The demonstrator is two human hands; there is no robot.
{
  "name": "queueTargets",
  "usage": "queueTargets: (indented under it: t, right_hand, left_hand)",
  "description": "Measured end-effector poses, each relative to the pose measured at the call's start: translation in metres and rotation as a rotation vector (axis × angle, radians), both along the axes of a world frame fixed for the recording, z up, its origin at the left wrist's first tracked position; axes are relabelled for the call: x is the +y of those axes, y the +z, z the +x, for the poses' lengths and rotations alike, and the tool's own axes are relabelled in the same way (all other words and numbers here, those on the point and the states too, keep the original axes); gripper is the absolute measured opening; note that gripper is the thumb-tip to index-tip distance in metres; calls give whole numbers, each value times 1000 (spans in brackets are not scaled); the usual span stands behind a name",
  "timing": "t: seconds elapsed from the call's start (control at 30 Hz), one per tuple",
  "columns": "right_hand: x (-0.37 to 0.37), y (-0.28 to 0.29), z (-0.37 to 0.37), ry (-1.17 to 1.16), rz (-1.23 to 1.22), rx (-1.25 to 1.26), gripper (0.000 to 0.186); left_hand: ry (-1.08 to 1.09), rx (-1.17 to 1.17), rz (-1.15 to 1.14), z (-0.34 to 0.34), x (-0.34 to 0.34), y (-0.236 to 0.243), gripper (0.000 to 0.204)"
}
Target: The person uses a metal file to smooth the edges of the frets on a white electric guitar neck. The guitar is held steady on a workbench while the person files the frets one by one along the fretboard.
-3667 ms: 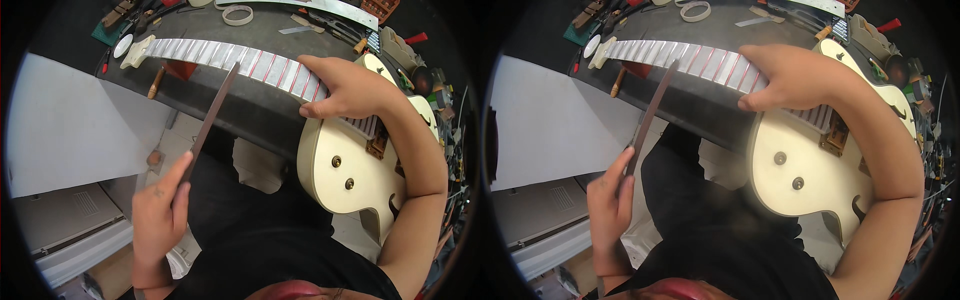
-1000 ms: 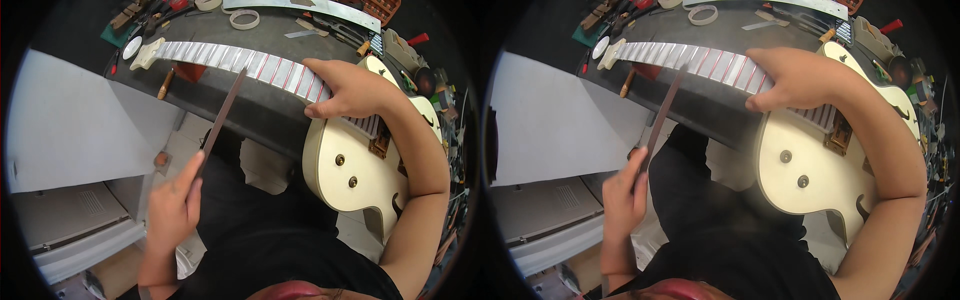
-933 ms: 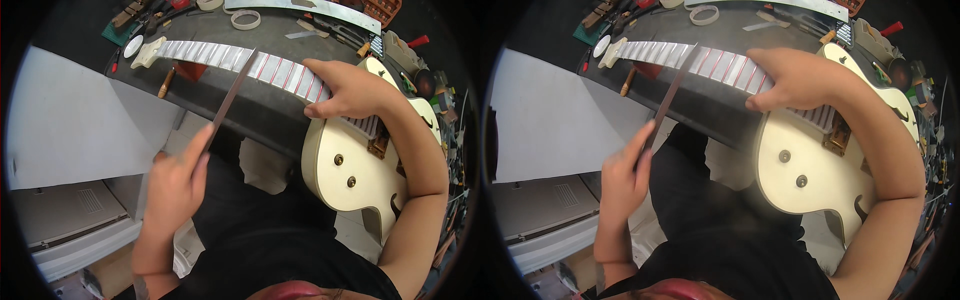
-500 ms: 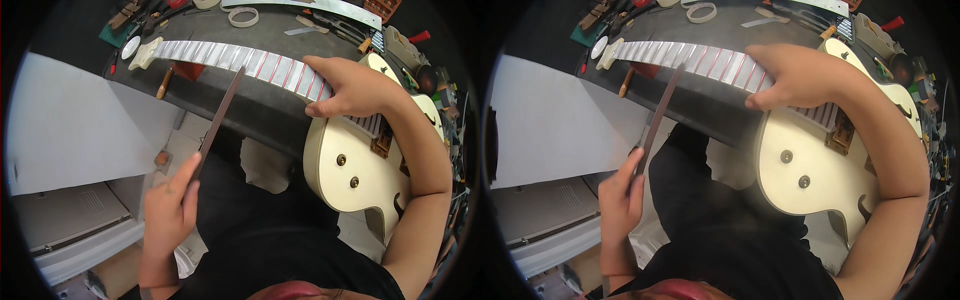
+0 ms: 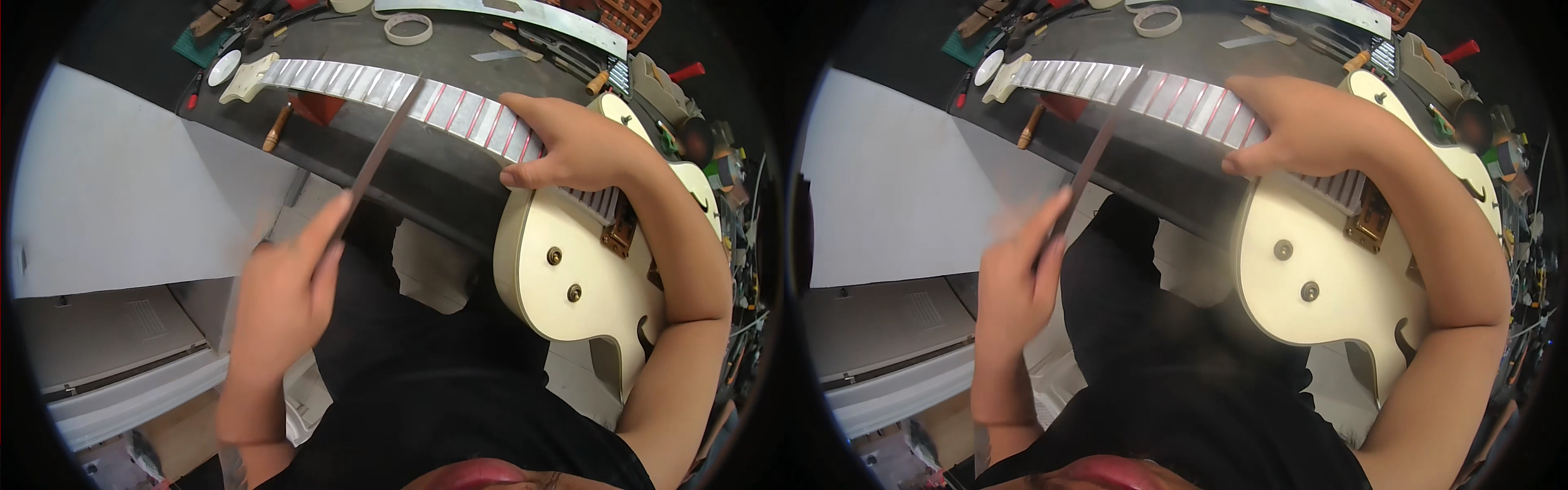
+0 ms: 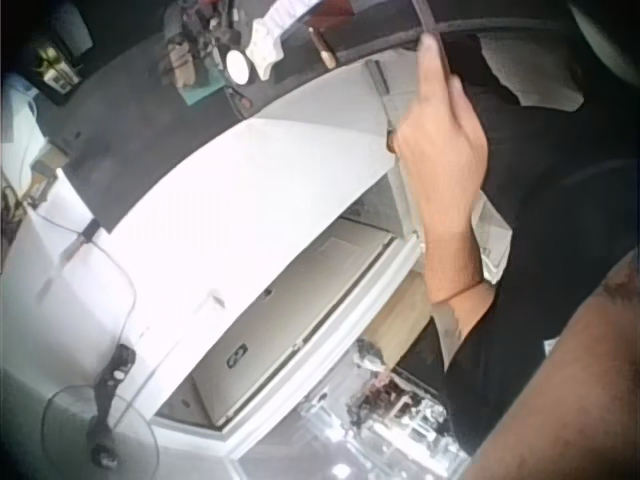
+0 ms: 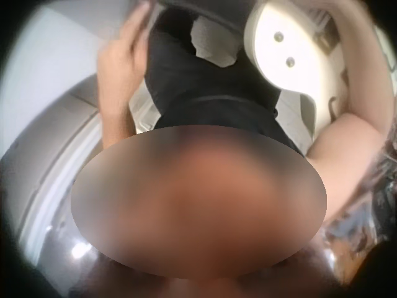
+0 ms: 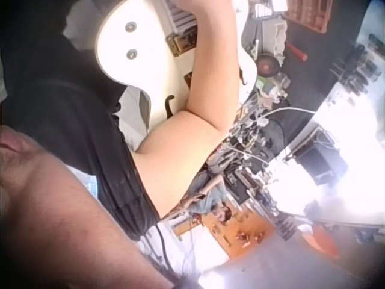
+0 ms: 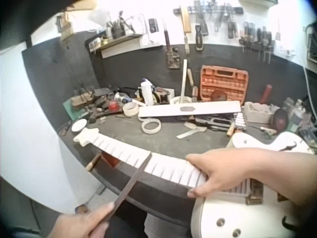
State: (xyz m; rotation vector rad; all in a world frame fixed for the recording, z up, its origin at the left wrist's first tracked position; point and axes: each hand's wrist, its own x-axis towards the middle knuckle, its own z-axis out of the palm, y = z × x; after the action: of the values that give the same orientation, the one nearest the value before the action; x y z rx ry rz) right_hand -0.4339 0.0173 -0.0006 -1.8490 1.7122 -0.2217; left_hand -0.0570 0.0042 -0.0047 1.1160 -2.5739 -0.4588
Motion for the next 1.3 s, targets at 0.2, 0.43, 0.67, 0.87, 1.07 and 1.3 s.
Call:
queueTargets:
  t: [0.2, 0.43, 0.67, 0.87, 1.07, 1.3]
  right_hand:
    - [-7, 10, 14, 12, 28, -28, 89]
    - [-6, 18, -25, 75, -140, 129, 80]
    - [6, 69, -11, -9, -211, 279, 73]
    - [7, 91, -7, -16, -300, 318, 68]
    - [24, 115, -12, -74, -417, 332, 63]
    - [-21, 116, 19, -53, -487, 283, 59]
  left_hand:
    - [51, 46, 3, 2, -3, 4, 56]
    - [-42, 140, -150, -109, -76, -9, 22]
    - [213, 343, 225, 45, 45, -48, 46]
    - [426, 395, 419, 114, 129, -86, 55]
    - [357, 491, 312, 110, 118, -82, 65]
    - [578, 646, 255, 73, 108, -78, 44]
